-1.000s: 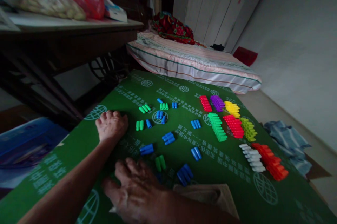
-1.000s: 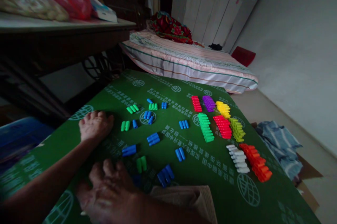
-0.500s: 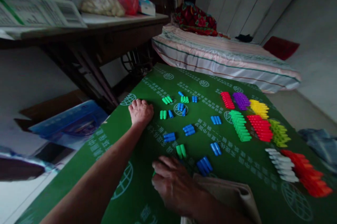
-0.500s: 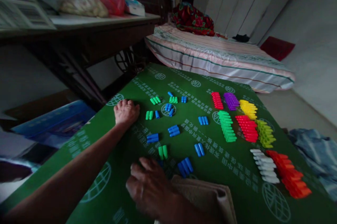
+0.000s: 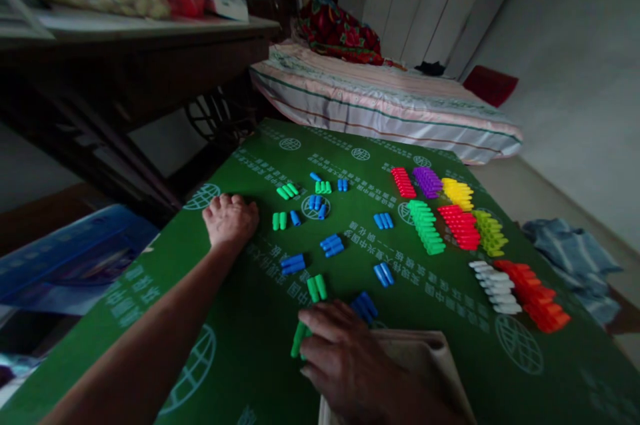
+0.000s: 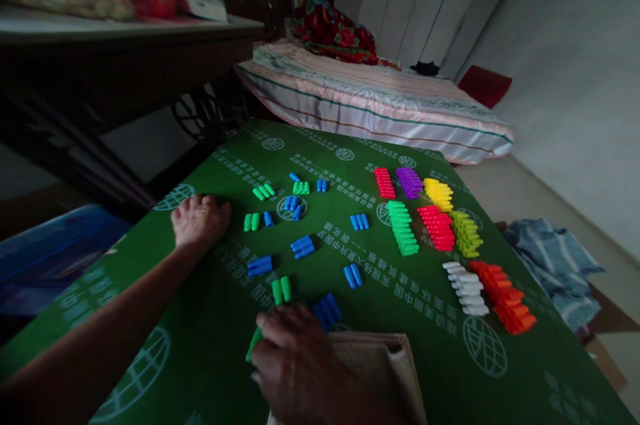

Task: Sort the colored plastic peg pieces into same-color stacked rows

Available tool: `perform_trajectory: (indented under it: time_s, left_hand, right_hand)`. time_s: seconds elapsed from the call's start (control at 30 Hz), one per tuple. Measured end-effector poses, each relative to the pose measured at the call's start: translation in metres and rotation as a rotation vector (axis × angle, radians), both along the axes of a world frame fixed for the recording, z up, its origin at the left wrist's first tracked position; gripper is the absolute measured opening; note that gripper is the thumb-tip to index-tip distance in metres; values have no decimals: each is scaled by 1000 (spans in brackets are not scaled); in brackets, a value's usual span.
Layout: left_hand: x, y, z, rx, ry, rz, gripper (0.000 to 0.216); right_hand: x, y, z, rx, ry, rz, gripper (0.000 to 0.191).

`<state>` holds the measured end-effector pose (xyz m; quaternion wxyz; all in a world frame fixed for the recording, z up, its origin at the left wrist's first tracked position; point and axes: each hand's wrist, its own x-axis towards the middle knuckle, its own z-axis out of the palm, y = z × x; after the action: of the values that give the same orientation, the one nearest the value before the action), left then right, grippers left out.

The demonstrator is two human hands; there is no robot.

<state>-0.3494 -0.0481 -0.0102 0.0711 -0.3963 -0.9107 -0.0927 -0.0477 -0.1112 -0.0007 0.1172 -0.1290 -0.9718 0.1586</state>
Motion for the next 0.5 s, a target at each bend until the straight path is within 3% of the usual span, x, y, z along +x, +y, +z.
perform_trajectory:
  time_s: [0.13,0.37,0.5]
  left_hand:
    - [-1,0,-2,-17,5,3,54]
    - [0,0,5,-52,-6,9,54]
    - [-4,1,9,-76,-18,10,57]
  right_hand:
    - [1,18,4,-23,86,-197,17]
    - [-34,36,13,4,-184,-309,21]
    - [-42,41,12,58,-203,-235,19]
